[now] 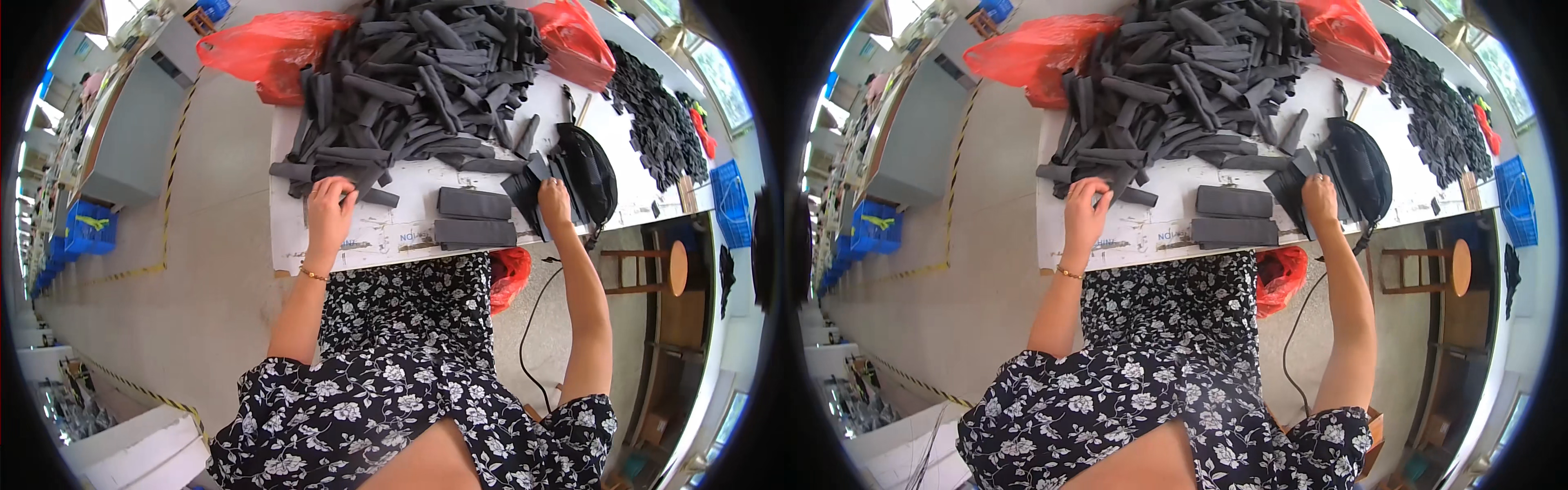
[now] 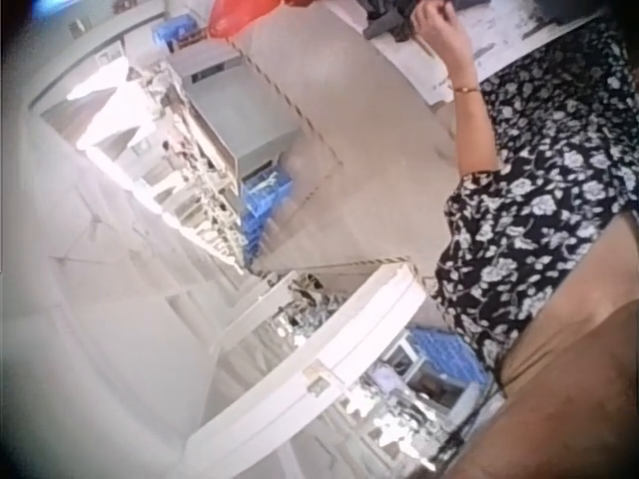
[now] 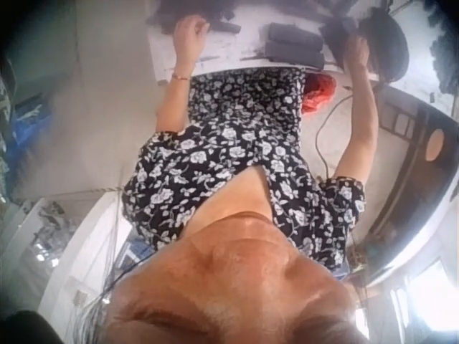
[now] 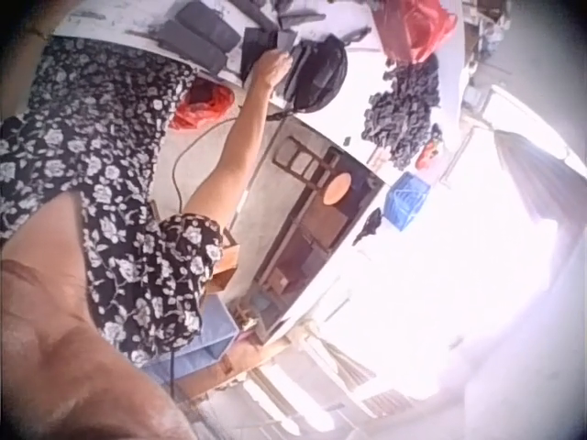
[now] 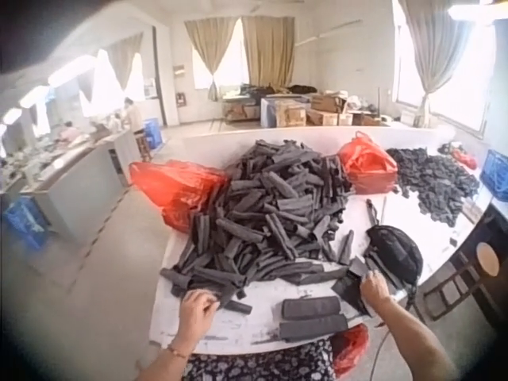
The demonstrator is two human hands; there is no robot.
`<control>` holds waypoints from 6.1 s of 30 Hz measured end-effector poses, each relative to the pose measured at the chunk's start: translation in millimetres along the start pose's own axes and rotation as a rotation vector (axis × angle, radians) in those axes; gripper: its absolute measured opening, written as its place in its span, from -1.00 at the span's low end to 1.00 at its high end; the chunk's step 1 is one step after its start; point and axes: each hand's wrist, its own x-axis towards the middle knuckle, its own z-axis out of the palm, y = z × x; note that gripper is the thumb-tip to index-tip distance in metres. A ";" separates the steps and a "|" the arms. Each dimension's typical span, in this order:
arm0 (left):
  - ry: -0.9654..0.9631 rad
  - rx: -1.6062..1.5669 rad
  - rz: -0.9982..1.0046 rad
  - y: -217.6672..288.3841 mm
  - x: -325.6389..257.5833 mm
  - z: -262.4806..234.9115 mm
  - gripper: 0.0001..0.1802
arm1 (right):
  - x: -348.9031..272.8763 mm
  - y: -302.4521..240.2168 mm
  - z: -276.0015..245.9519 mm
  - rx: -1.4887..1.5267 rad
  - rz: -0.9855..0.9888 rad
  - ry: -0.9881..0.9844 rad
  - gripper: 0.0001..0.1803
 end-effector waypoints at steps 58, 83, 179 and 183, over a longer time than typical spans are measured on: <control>-0.002 -1.987 -0.608 128.9 46.1 28.7 -0.73 | -55.1 -143.4 -215.7 1.036 -0.271 0.383 -0.46; 0.190 -2.086 -0.743 141.6 50.7 30.5 -0.64 | -35.7 -134.1 -215.7 1.155 -0.395 0.515 -0.84; -0.202 -0.017 0.040 -19.4 -0.8 18.8 -0.77 | -11.4 7.1 -20.7 0.330 0.090 0.253 -0.63; -0.287 0.036 0.076 -20.0 1.4 24.0 -0.76 | -10.6 7.2 11.0 0.166 -0.072 0.111 -0.76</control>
